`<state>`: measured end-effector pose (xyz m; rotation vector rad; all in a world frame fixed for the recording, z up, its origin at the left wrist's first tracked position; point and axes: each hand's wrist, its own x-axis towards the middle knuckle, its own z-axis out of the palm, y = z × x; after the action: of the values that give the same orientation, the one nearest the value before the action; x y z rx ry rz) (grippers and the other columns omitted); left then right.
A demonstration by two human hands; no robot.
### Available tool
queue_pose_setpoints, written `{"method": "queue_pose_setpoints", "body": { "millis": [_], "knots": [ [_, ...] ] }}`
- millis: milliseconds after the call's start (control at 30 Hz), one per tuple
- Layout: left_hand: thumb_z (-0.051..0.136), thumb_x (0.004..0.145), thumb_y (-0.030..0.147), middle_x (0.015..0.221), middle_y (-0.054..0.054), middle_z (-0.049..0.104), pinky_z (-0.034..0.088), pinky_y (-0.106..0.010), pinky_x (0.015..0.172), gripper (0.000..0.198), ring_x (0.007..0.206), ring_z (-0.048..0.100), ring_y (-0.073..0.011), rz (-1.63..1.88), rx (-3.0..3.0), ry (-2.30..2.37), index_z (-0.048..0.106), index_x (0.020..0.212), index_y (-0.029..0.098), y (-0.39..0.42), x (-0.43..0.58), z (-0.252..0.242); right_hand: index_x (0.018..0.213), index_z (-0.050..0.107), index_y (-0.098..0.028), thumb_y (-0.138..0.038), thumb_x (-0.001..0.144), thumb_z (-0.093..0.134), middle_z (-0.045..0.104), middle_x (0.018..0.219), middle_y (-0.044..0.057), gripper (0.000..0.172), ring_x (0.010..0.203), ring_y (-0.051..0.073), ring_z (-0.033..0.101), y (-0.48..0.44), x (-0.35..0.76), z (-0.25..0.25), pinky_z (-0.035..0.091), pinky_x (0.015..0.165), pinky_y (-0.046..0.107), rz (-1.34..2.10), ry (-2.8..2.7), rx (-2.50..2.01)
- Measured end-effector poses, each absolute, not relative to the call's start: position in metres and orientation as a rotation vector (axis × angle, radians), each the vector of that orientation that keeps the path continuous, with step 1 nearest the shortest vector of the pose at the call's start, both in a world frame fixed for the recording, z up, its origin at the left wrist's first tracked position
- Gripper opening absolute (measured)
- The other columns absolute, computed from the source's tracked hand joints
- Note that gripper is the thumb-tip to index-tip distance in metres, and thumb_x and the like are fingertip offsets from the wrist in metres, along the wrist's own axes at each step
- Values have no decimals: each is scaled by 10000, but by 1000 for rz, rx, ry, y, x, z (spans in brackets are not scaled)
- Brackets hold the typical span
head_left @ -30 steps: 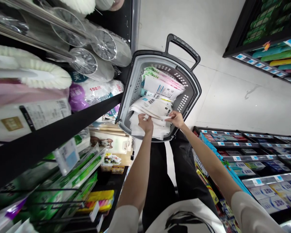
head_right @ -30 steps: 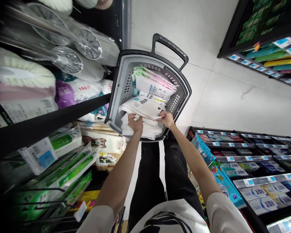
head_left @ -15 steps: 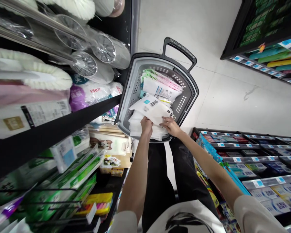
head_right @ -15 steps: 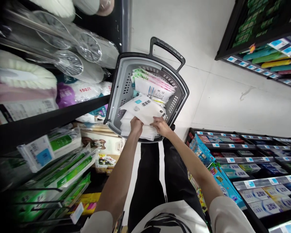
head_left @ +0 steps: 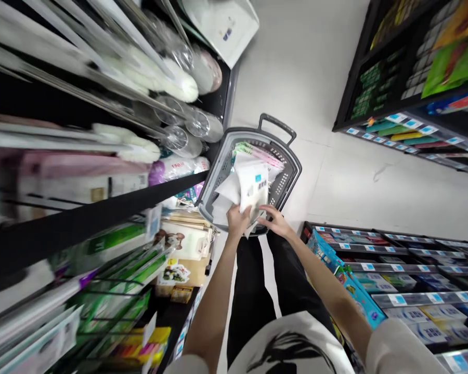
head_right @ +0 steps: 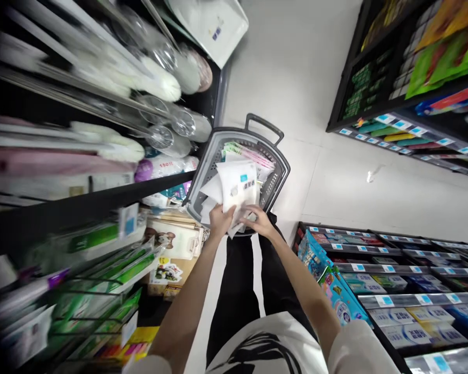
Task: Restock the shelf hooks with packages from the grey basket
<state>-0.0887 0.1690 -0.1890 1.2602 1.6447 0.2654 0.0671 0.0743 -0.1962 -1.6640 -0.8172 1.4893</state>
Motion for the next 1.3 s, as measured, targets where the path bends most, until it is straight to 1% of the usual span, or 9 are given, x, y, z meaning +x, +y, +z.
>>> {"method": "queue_pose_setpoints", "body": {
  "millis": [67, 167, 367, 533, 700, 833, 967, 1200, 1300],
  "knots": [
    [760, 738, 359, 869, -105, 754, 557, -449, 902, 192, 948, 706, -350, 267, 1299, 1499, 780, 819, 185, 165, -101, -120, 1258, 672, -240, -528, 748, 814, 660, 1306, 105, 602, 1285, 275, 565, 68, 82, -153, 403, 1142, 466, 1344, -482, -1790],
    [787, 724, 395, 968, -94, 783, 579, -451, 875, 271, 958, 716, -346, 251, 1189, 1355, 794, 907, 195, 153, -125, -12, 1200, 680, -210, -502, 614, 899, 721, 1228, 114, 690, 1197, 306, 637, 59, 104, -75, 447, 1100, 509, 1448, -207, -1662],
    [827, 700, 533, 1023, -142, 790, 601, -432, 817, 501, 927, 743, -342, 372, 837, 1313, 767, 1008, 143, 125, -147, 163, 1077, 732, -184, -424, 637, 907, 775, 1131, 114, 531, 1006, 302, 732, 56, 123, 107, 560, 962, 470, 1625, -326, -1374],
    [799, 731, 566, 1140, -129, 756, 590, -396, 823, 615, 974, 724, -307, 769, 804, 1470, 683, 1179, 162, 99, -135, 257, 1092, 732, -195, -507, 746, 827, 771, 1137, 105, 475, 1017, 322, 726, 53, 117, 230, 594, 907, 464, 1525, -541, -1369],
    [733, 799, 505, 1032, -76, 710, 548, -360, 877, 351, 1005, 671, -274, 950, 1203, 1682, 689, 987, 212, 67, -135, 303, 1197, 688, -225, -556, 826, 759, 750, 1194, 100, 502, 1084, 328, 708, 29, 113, 279, 578, 961, 468, 1504, -620, -1287],
    [766, 767, 440, 1035, -80, 702, 542, -344, 804, 349, 919, 677, -261, 1030, 1271, 1774, 679, 1019, 214, 46, -140, 321, 1191, 685, -243, -675, 823, 702, 745, 1213, 102, 568, 1112, 341, 701, 11, 109, 290, 575, 974, 482, 1471, -560, -1288],
    [783, 744, 443, 888, -56, 748, 550, -332, 696, 340, 764, 696, -249, 1011, 1151, 1730, 680, 974, 214, 36, -142, 329, 1121, 730, -271, -776, 843, 578, 761, 1178, 100, 596, 1087, 369, 716, 0, 105, 296, 607, 895, 500, 1544, -393, -1286],
    [794, 740, 495, 942, -92, 774, 573, -327, 647, 544, 748, 728, -245, 1042, 899, 1467, 591, 1144, 192, 33, -161, 327, 1101, 737, -308, -656, 841, 666, 747, 1237, 44, 440, 1192, 350, 674, -12, 105, 302, 578, 997, 493, 1524, -469, -1303],
    [797, 733, 483, 972, -90, 770, 576, -335, 662, 593, 753, 724, -243, 1024, 934, 1481, 568, 1204, 205, 30, -166, 332, 1236, 668, -282, -501, 765, 817, 739, 1248, 62, 540, 1181, 340, 681, -15, 108, 306, 567, 1016, 493, 1572, -569, -1299]
  ]
}}
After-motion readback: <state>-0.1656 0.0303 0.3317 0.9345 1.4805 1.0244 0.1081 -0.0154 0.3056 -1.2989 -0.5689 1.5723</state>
